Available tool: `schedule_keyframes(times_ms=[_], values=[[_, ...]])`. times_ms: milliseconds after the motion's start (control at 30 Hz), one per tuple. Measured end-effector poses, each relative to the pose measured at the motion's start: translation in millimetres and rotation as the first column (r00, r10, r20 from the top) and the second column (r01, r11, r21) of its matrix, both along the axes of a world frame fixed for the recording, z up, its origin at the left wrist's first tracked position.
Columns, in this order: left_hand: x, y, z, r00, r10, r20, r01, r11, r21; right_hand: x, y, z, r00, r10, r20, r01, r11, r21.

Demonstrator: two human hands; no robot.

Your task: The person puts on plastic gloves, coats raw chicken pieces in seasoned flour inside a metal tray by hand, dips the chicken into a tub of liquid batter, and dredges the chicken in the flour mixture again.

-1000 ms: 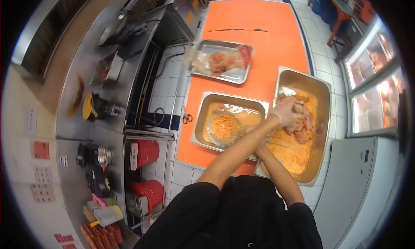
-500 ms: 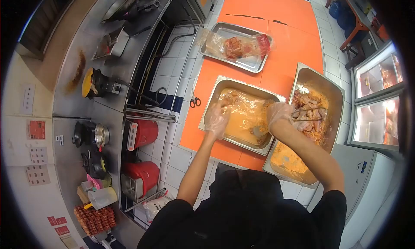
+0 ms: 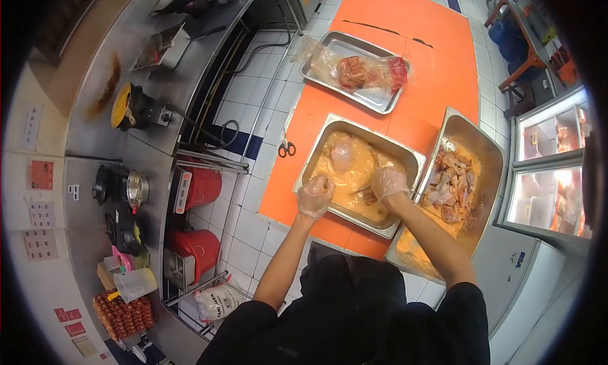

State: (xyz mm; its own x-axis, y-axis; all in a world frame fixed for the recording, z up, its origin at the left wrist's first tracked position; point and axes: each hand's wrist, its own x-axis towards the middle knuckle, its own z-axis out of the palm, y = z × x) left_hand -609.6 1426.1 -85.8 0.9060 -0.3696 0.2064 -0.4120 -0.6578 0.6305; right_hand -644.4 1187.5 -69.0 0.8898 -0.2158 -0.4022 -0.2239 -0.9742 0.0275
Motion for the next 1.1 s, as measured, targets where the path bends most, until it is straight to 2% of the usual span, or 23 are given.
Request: schedule_keyframes(times_ms=[33, 100, 233, 333, 433, 500, 533, 600, 633, 700, 733, 800, 933, 1000, 1100], values=[[0.3, 1.4, -4.4, 1.0, 0.009, 0.001, -0.009, 1.0, 0.003, 0.2, 1.7, -6.9, 1.0, 0.009, 0.001, -0.009, 1.0, 0.003], [3.0, 4.4, -6.2, 0.97, -0.099, 0.224, 0.085, 0.994, 0.071, 1.2, 3.0, -12.5, 0.999, 0.028, 0.027, -0.03, 0.996, 0.086], [-0.3, -1.3, 3.5, 0.975, -0.074, 0.21, 0.073, 0.997, 0.011, -6.0, -16.1, -19.8, 0.997, 0.041, 0.065, -0.05, 0.987, 0.153], [-1.8, -3.7, 4.6, 0.986, 0.0, 0.169, 0.007, 0.999, -0.04, -8.7, -20.3, -38.9, 0.987, -0.032, 0.16, 0.0, 0.981, 0.196], [3.1, -13.5, 26.5, 0.989, 0.049, 0.14, -0.04, 0.997, -0.062, -12.6, -21.3, -39.2, 0.957, -0.08, 0.28, 0.009, 0.969, 0.245], [14.1, -19.0, 34.1, 1.0, 0.025, -0.007, -0.025, 1.0, 0.015, -13.2, -20.1, -25.0, 0.96, -0.089, 0.267, 0.02, 0.968, 0.25], [20.9, -21.8, 37.1, 1.0, 0.019, 0.004, -0.019, 1.0, 0.015, -12.9, -21.5, -25.4, 0.956, -0.095, 0.277, 0.023, 0.968, 0.25], [31.4, -29.1, 45.5, 0.966, -0.037, -0.254, 0.089, 0.977, 0.195, -19.4, -24.2, -28.1, 0.955, -0.07, 0.288, -0.012, 0.961, 0.275], [39.1, -35.9, 49.4, 0.968, -0.043, -0.249, 0.094, 0.976, 0.196, -22.6, -24.8, -29.5, 0.953, -0.076, 0.293, -0.008, 0.961, 0.275], [52.5, -57.3, 74.8, 0.879, 0.011, -0.477, 0.197, 0.902, 0.383, -28.4, -23.6, -24.8, 0.938, -0.12, 0.326, -0.003, 0.935, 0.356], [55.5, -64.6, 76.0, 0.883, 0.005, -0.47, 0.199, 0.902, 0.383, -31.9, -20.5, -21.0, 0.935, -0.126, 0.333, -0.001, 0.935, 0.354], [63.8, -77.8, 72.0, 0.898, 0.027, -0.44, 0.26, 0.774, 0.578, -35.9, -11.2, -5.3, 0.926, -0.238, 0.293, 0.11, 0.913, 0.393], [58.9, -79.3, 39.0, 0.914, -0.006, -0.406, 0.269, 0.758, 0.594, -51.1, -6.2, -19.3, 0.907, -0.264, 0.329, 0.095, 0.887, 0.451], [52.3, -77.7, 38.3, 0.927, 0.024, -0.374, 0.226, 0.761, 0.609, -56.2, 1.7, -0.2, 0.912, -0.288, 0.292, 0.132, 0.88, 0.457], [49.9, -82.6, 44.0, 0.926, 0.059, -0.374, 0.199, 0.763, 0.615, -62.8, 3.3, -9.0, 0.922, -0.257, 0.289, 0.09, 0.869, 0.488]])
